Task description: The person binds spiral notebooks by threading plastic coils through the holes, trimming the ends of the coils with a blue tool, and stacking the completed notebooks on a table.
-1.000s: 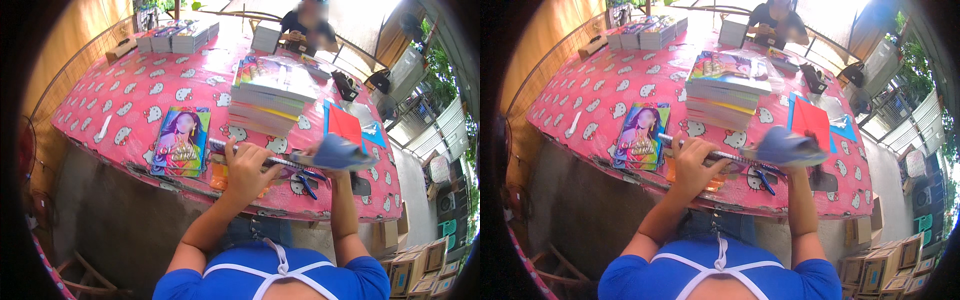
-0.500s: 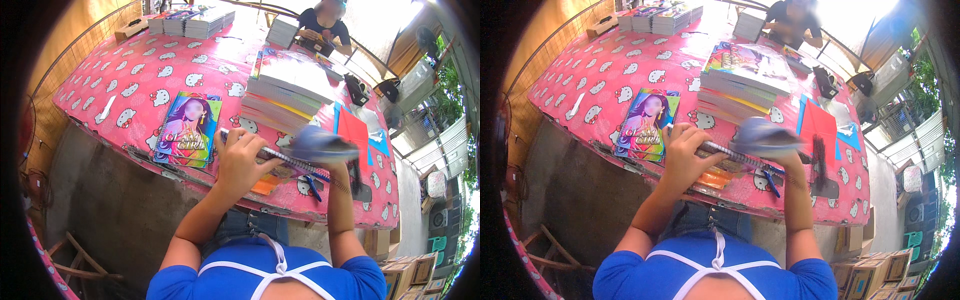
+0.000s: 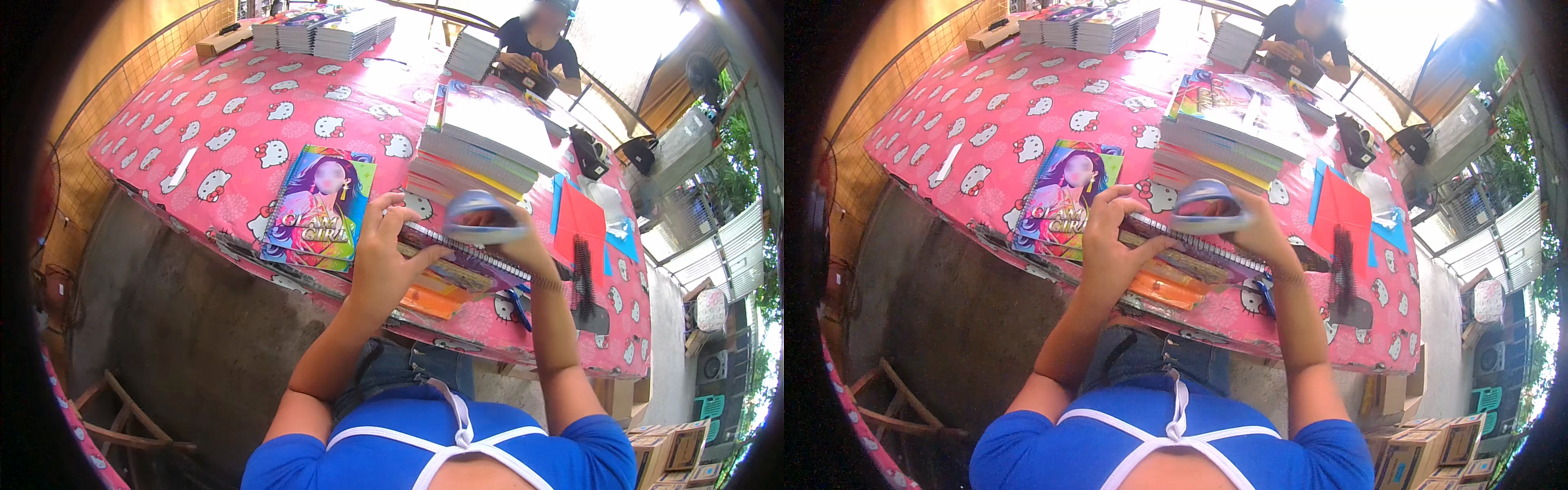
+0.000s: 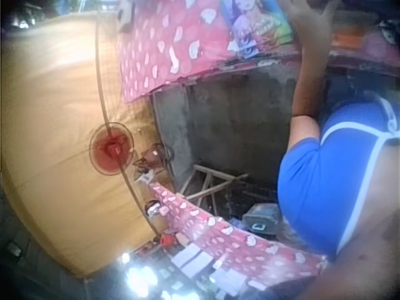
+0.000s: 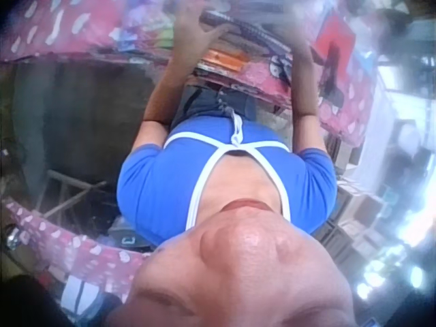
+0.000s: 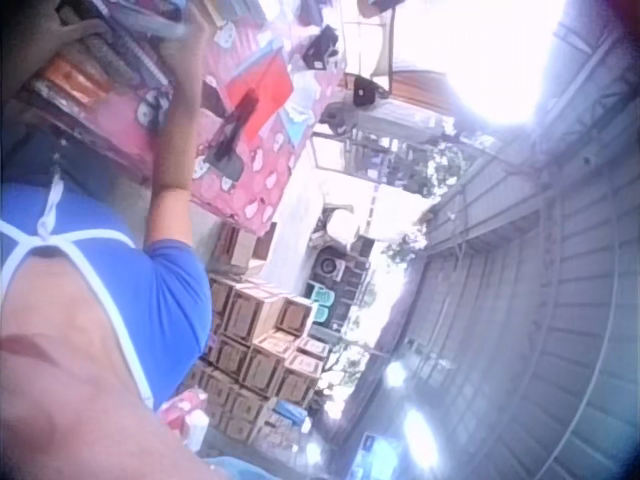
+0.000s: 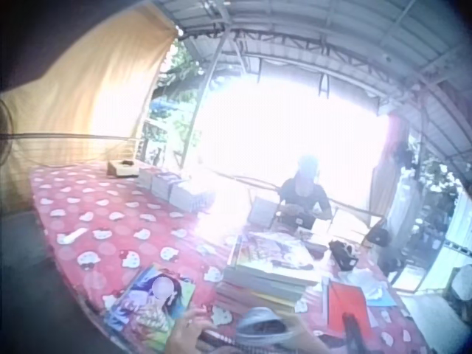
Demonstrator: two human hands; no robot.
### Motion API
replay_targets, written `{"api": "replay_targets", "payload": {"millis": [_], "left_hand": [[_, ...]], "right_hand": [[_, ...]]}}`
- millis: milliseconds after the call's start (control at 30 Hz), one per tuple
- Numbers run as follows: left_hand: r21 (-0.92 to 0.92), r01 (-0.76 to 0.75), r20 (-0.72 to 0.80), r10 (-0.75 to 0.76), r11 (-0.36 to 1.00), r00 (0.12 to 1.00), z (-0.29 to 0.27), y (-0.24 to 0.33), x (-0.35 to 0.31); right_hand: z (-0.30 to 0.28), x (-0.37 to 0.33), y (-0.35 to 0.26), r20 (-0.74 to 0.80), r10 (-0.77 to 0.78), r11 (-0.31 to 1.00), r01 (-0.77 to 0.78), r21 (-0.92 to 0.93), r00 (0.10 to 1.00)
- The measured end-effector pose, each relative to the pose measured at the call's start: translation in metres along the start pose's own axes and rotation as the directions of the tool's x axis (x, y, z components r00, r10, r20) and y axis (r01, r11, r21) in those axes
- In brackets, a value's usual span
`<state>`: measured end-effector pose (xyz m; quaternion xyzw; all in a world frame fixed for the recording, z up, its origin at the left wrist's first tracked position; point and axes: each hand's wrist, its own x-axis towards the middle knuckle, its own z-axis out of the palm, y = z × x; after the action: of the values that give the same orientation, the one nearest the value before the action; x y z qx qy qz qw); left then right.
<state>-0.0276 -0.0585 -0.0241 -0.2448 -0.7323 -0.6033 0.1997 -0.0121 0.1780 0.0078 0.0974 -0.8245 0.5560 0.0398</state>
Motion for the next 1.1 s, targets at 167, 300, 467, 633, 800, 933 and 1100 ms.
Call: {"api": "replay_targets", "payload": {"millis": [167, 300, 467, 633, 800, 933, 1100], "left_hand": [[-0.271, 0.223, 0.028, -0.223, 0.937, 0.974, -0.004, -0.006, -0.006], [-0.469, 0.194, 0.008, -0.216, 0.862, 0.976, -0.004, -0.013, -0.001], [-0.635, 0.204, 0.009, -0.256, 0.745, 0.967, -0.009, -0.032, -0.007], [-0.536, 0.272, 0.035, -0.301, 0.799, 0.953, -0.016, -0.025, -0.004], [-0.647, 0.373, 0.140, -0.378, 0.665, 0.915, -0.023, -0.022, -0.001], [-0.675, 0.231, 0.158, -0.169, 0.701, 0.973, -0.010, -0.035, 0.014], [-0.071, -0.449, -0.294, 0.411, 0.891, 0.863, -0.048, 0.053, 0.032]], "right_hand": [[-0.001, 0.003, 0.015, 0.009, -0.117, 0.992, 0.117, 0.055, 0.993], [0.007, 0.027, 0.008, -0.062, -0.074, 0.962, 0.055, -0.268, 0.995], [0.015, 0.035, 0.011, 0.008, 0.079, 0.959, -0.074, -0.273, 0.997], [0.008, 0.040, 0.023, 0.048, 0.031, 0.992, -0.025, -0.125, 0.998], [0.005, -0.004, 0.048, -0.112, 0.085, 0.774, -0.137, -0.618, 0.990], [0.007, -0.048, 0.088, -0.116, -0.088, 0.670, -0.027, -0.742, 0.989], [-0.007, -0.117, 0.062, -0.350, -0.058, 0.606, -0.246, -0.757, 0.935]]}}
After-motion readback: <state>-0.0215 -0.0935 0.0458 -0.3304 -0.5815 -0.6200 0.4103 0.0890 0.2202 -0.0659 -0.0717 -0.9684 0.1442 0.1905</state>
